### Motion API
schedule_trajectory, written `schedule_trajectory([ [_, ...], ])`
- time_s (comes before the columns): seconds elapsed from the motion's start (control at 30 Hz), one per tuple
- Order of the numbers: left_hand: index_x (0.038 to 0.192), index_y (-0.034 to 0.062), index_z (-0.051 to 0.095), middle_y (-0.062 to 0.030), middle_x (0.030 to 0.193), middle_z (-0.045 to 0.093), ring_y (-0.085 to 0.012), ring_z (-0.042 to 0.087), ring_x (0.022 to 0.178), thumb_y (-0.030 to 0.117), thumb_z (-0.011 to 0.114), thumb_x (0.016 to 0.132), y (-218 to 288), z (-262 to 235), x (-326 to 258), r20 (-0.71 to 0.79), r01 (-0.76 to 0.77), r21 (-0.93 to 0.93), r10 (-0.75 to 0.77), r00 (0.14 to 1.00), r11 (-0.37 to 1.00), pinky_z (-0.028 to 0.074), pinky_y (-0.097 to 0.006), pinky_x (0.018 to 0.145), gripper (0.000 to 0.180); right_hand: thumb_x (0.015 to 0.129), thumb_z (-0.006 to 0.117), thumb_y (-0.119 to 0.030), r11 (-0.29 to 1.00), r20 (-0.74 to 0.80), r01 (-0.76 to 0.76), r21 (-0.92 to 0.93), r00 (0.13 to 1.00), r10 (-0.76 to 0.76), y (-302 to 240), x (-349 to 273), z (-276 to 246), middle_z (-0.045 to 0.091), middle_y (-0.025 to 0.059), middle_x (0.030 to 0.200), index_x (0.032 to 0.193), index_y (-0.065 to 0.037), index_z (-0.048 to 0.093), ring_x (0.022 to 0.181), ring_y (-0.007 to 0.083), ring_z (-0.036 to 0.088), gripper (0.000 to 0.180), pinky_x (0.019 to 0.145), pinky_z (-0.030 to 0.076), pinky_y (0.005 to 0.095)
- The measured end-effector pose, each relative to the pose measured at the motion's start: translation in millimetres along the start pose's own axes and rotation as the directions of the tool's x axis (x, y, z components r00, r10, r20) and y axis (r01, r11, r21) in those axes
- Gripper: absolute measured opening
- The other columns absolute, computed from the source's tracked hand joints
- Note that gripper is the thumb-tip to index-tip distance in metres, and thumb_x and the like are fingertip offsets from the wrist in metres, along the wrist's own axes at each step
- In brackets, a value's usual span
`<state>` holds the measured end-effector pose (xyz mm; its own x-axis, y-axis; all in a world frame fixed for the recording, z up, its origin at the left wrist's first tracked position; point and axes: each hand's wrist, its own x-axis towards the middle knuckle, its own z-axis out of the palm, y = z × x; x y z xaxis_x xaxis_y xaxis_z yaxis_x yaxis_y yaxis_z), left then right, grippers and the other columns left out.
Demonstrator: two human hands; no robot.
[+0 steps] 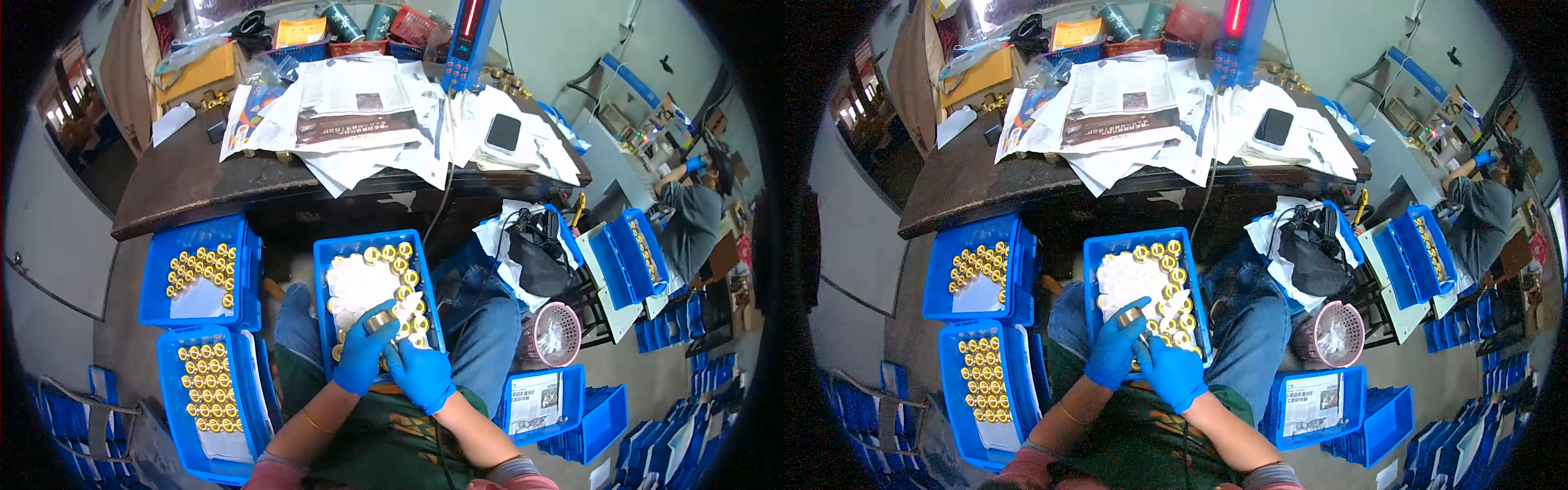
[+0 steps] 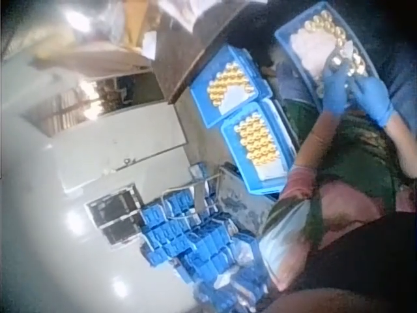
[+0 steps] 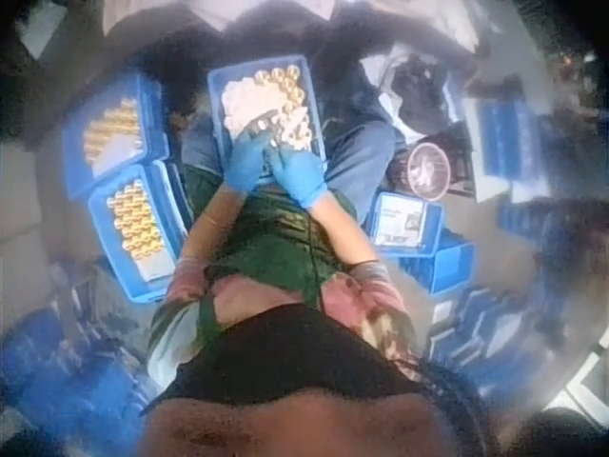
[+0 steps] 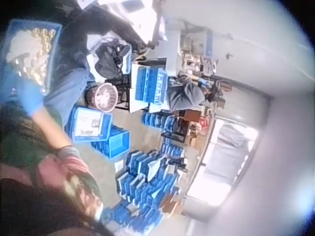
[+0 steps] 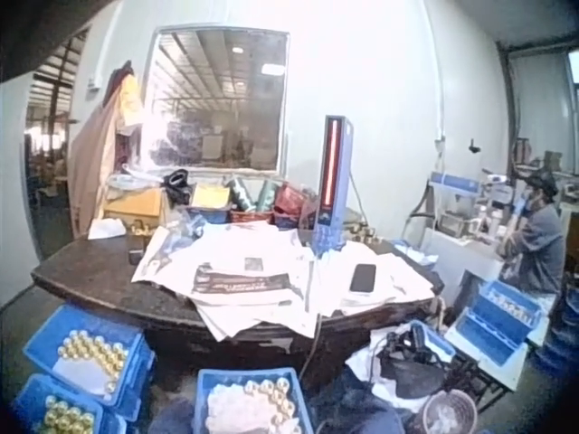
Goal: The person sorts small gold-colored metal components by hand, transferring them from one tray into another tray.
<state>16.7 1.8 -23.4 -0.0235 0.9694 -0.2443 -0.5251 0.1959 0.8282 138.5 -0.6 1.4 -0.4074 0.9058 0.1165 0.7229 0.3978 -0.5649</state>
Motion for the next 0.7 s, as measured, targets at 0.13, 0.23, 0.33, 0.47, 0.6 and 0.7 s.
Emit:
schedule_trajectory([
  [0.13, 0.115, -0.0050, 0.047, -0.0124, 0.110, 0.053, -0.0169, 0.052, 0.099, 0.011, 0.048, 0.085, -3.0, -18.2, -0.2, 0.057, -0.209, 0.304, 0.201, 0.978, 0.930, 0.043, -0.029, 0.086, 0.034, 0.084, 0.052, -0.027, 0.990, 0.009, -0.020, 0.136, 1.000, 0.019, -2.4, -0.9, -8.8, 0.058, 0.0185, 0.064, 0.086, -0.004, 0.059, 0.056, 0.0348, 0.058, 0.024, 0.051, 0.045, 0.0417],
  [0.23, 0.121, -0.0050, 0.042, -0.0154, 0.116, 0.050, -0.0196, 0.051, 0.104, 0.008, 0.043, 0.086, 15.9, 1.9, -11.7, 0.008, -0.078, 0.058, 0.078, 0.997, 0.995, 0.042, -0.031, 0.089, 0.037, 0.083, 0.054, -0.029, 0.968, -0.251, 0.209, 0.140, 0.953, -0.170, -3.1, 0.1, -2.6, 0.057, 0.0172, 0.059, 0.086, -0.005, 0.060, 0.048, 0.0332, 0.055, 0.025, 0.044, 0.043, 0.0417],
  [0.33, 0.127, -0.0048, 0.034, -0.0168, 0.121, 0.047, -0.0212, 0.048, 0.109, 0.006, 0.040, 0.086, 23.4, 12.2, -15.4, 0.233, 0.013, -0.420, 0.095, 0.968, 0.907, 0.040, -0.031, 0.092, 0.043, 0.082, 0.054, -0.021, 0.967, -0.007, 0.027, 0.255, 1.000, -0.026, -18.3, -3.8, -7.1, 0.059, 0.0211, 0.075, 0.091, -0.001, 0.059, 0.063, 0.0367, 0.057, 0.022, 0.056, 0.045, 0.0415],
  [0.47, 0.132, -0.0033, 0.027, -0.0156, 0.124, 0.044, -0.0195, 0.045, 0.110, 0.000, 0.046, 0.082, 25.7, 2.5, -21.9, 0.179, -0.142, -0.056, 0.150, 0.972, 0.988, 0.038, -0.031, 0.094, 0.054, 0.085, 0.050, -0.031, 0.965, -0.086, 0.099, 0.243, 0.993, -0.080, -4.3, -5.9, -6.9, 0.056, 0.0195, 0.059, 0.105, -0.003, 0.055, 0.049, 0.0348, 0.055, 0.034, 0.043, 0.043, 0.0427],
  [0.6, 0.133, -0.0015, 0.026, -0.0143, 0.123, 0.044, -0.0188, 0.046, 0.108, -0.004, 0.050, 0.078, 19.5, -3.4, -28.4, 0.080, -0.159, 0.023, 0.157, 0.984, 0.987, 0.039, -0.030, 0.092, 0.060, 0.086, 0.048, -0.032, 0.984, -0.020, 0.073, 0.163, 0.997, -0.071, -9.6, -11.6, -0.5, 0.056, 0.0202, 0.058, 0.103, -0.001, 0.055, 0.049, 0.0349, 0.056, 0.035, 0.043, 0.043, 0.0425],
  [0.7, 0.132, 0.0007, 0.029, -0.0124, 0.119, 0.046, -0.0180, 0.047, 0.105, -0.004, 0.054, 0.076, 17.1, -11.3, -36.8, 0.015, -0.102, -0.056, 0.103, 0.995, 0.993, 0.041, -0.029, 0.090, 0.061, 0.086, 0.048, -0.025, 0.979, 0.152, -0.042, 0.202, 0.988, 0.011, -15.2, -13.7, 5.3, 0.057, 0.0193, 0.061, 0.082, -0.002, 0.056, 0.056, 0.0355, 0.057, 0.025, 0.049, 0.045, 0.0417],
])
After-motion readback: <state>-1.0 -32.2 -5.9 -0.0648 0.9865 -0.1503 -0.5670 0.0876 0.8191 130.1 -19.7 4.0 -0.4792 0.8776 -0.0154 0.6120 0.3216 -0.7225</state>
